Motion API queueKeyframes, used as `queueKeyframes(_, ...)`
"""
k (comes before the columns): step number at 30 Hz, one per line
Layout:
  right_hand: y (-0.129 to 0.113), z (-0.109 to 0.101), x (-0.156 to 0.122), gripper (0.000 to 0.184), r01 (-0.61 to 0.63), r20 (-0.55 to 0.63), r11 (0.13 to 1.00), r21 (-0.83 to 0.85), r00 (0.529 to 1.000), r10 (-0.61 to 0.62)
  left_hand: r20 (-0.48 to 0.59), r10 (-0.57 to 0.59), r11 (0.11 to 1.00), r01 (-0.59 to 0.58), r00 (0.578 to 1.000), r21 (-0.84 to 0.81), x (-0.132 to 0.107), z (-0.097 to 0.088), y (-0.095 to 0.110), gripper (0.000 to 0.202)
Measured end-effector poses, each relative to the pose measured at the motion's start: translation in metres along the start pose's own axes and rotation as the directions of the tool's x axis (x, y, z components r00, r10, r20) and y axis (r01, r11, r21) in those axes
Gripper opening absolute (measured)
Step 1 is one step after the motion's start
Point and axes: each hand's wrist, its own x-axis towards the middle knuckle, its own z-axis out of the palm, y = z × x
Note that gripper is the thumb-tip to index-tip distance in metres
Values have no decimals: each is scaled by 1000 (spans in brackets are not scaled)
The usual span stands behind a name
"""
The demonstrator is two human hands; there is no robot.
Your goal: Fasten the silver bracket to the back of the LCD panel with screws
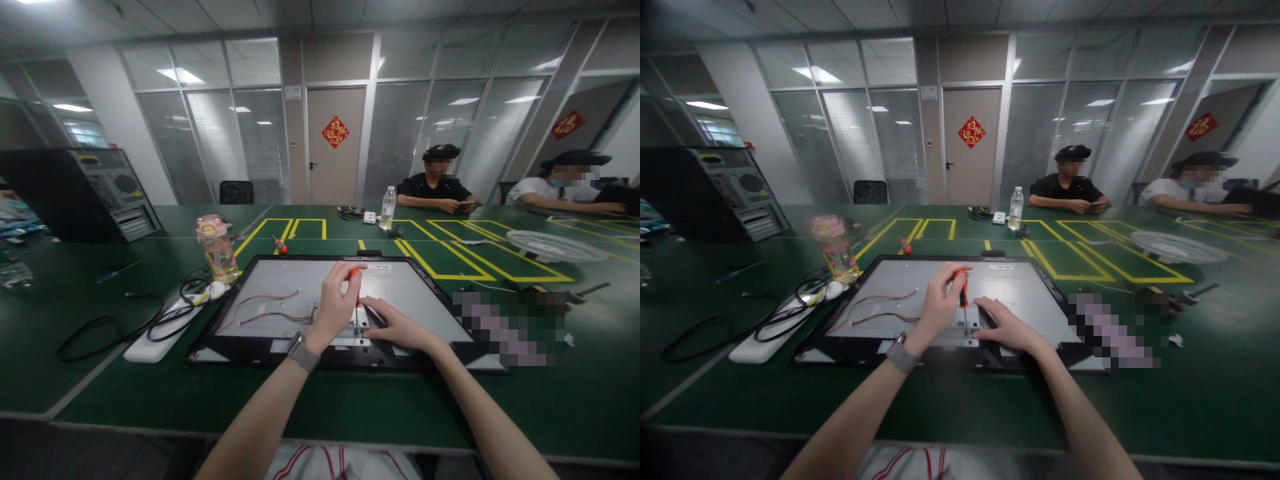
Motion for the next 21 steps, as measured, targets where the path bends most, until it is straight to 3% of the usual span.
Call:
queueKeyframes(2,-1,0,0,76,-15,5,1000,-5,1000,15,-5,-61,995,60,998,-78,-3,0,-5,28)
queueKeyframes(8,-1,0,0,74,-21,-2,1000,0,1000,21,-101,-72,997,69,992,-35,-7,-7,-6,17)
queueKeyframes(12,-2,-1,-1,74,-28,-2,1000,0,1000,28,-63,-173,972,160,983,-172,-4,-11,-8,21)
queueKeyframes(18,-4,-2,0,76,-30,15,1000,6,999,29,-74,-74,993,66,994,-102,-3,-12,-6,14)
queueKeyframes(21,-5,-3,0,77,-43,23,999,7,999,42,-21,-78,990,75,997,-121,-3,-12,-3,21)
